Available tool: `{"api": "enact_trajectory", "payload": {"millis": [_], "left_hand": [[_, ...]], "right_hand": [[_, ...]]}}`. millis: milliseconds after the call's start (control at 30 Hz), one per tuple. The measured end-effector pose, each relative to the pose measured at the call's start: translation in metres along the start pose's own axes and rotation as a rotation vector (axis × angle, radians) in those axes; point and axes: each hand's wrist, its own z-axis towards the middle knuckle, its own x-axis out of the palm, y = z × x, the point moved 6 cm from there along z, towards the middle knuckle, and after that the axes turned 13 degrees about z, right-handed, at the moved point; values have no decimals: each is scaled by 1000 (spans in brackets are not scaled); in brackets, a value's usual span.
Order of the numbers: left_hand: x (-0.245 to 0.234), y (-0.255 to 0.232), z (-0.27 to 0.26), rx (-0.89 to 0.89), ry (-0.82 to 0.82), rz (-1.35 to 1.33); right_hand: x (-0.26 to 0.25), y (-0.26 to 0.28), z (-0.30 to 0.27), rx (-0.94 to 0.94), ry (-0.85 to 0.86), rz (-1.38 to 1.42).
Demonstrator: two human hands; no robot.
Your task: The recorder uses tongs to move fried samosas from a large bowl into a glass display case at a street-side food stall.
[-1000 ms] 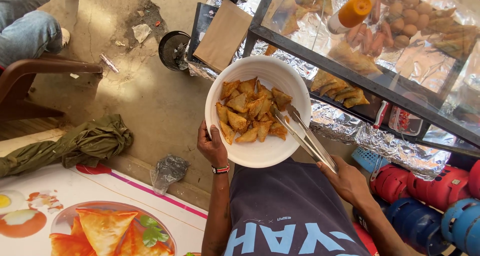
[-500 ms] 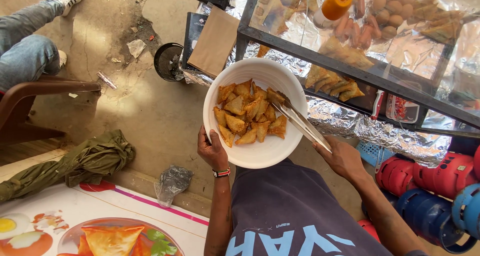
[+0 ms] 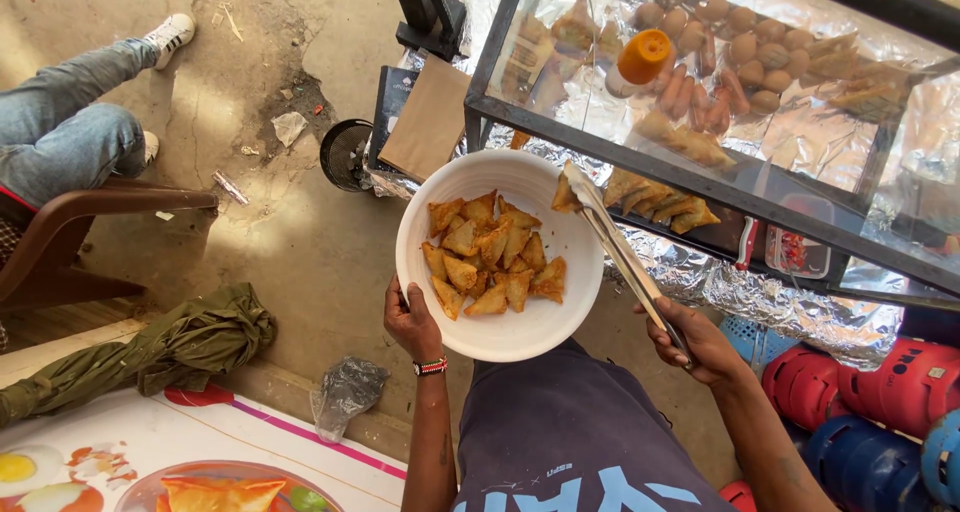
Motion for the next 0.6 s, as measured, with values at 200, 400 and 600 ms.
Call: {"api": "enact_trajectory", "payload": {"millis": [200, 400, 600], "left_hand": [[-3, 12, -3, -33, -28, 34], [-2, 7, -6, -69, -50, 44], [1, 10, -6, -35, -74, -1]], "right_hand": [[15, 80, 138, -229, -11, 97], [9, 119, 192, -303, -69, 40], [36, 128, 134, -334, -50, -137]]}}
